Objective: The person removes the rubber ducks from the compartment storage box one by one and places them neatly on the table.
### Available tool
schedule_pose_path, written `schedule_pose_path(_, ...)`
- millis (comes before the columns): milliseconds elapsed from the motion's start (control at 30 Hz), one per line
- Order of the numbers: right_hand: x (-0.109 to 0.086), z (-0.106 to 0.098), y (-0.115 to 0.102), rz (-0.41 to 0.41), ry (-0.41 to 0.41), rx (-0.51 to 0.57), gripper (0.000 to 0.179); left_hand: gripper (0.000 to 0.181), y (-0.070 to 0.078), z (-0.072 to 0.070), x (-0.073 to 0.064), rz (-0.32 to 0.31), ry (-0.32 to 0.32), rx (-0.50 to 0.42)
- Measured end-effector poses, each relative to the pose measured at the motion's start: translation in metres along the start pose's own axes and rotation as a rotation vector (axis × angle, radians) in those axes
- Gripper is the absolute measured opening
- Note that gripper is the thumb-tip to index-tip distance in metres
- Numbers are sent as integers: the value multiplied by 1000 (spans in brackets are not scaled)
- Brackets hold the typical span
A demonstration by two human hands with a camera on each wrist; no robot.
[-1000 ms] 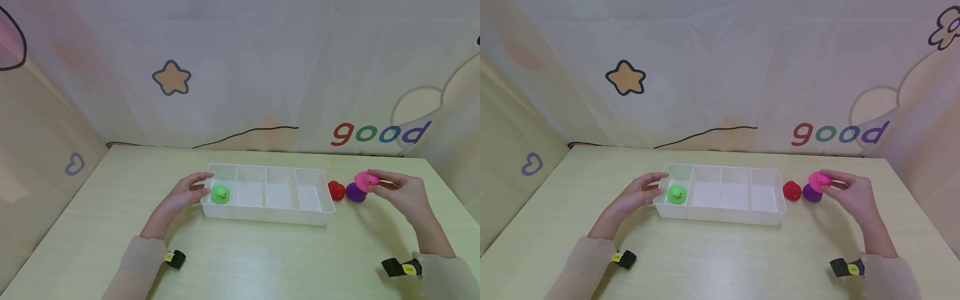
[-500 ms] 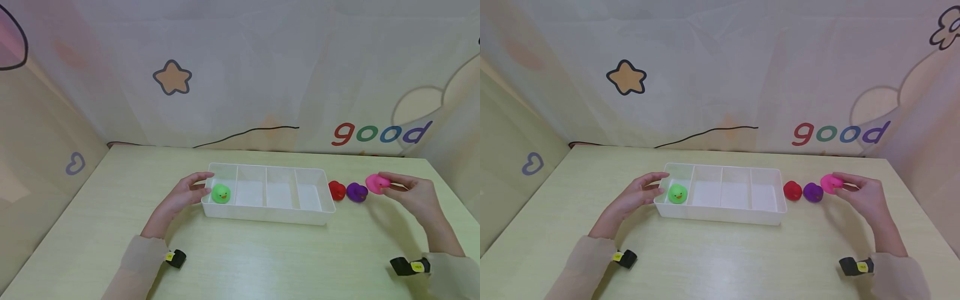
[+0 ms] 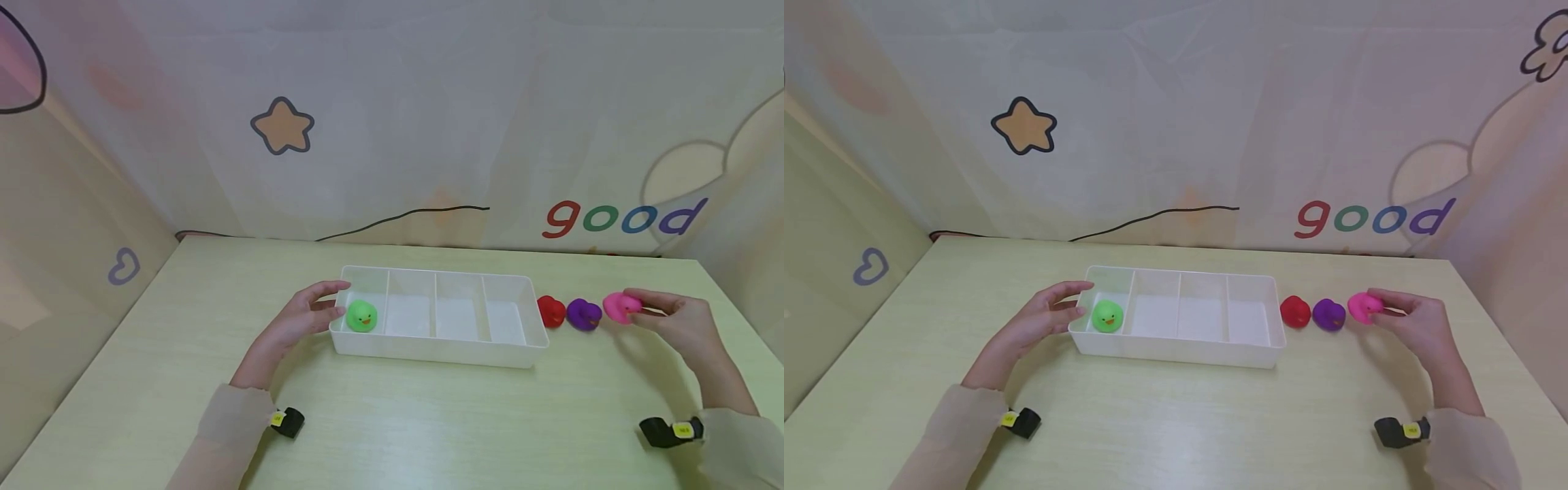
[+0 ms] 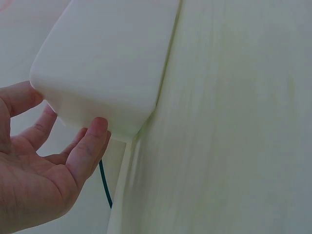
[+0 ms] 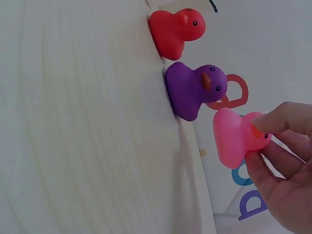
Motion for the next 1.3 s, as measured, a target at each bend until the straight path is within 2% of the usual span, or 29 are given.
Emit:
schedule_pose_path(233,-34,4,-66,11,-55,-21,55,47,0,0,0,-4,5,1)
schedule_pose_path(700,-35,6,-65,54,-110,-63,54,47,0,-1,0,12,-7,-6)
schedule_pose_path(1300,-34,8,-62,32,-125,-126,54,47,0,0,0,15,-13,-12)
Point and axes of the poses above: each hand's wrist, its own x-axis towards the middle knuckle, its own z-axis out of the palm, y = z × x, the point moved 2 cm from there along x, towards the middle knuckle
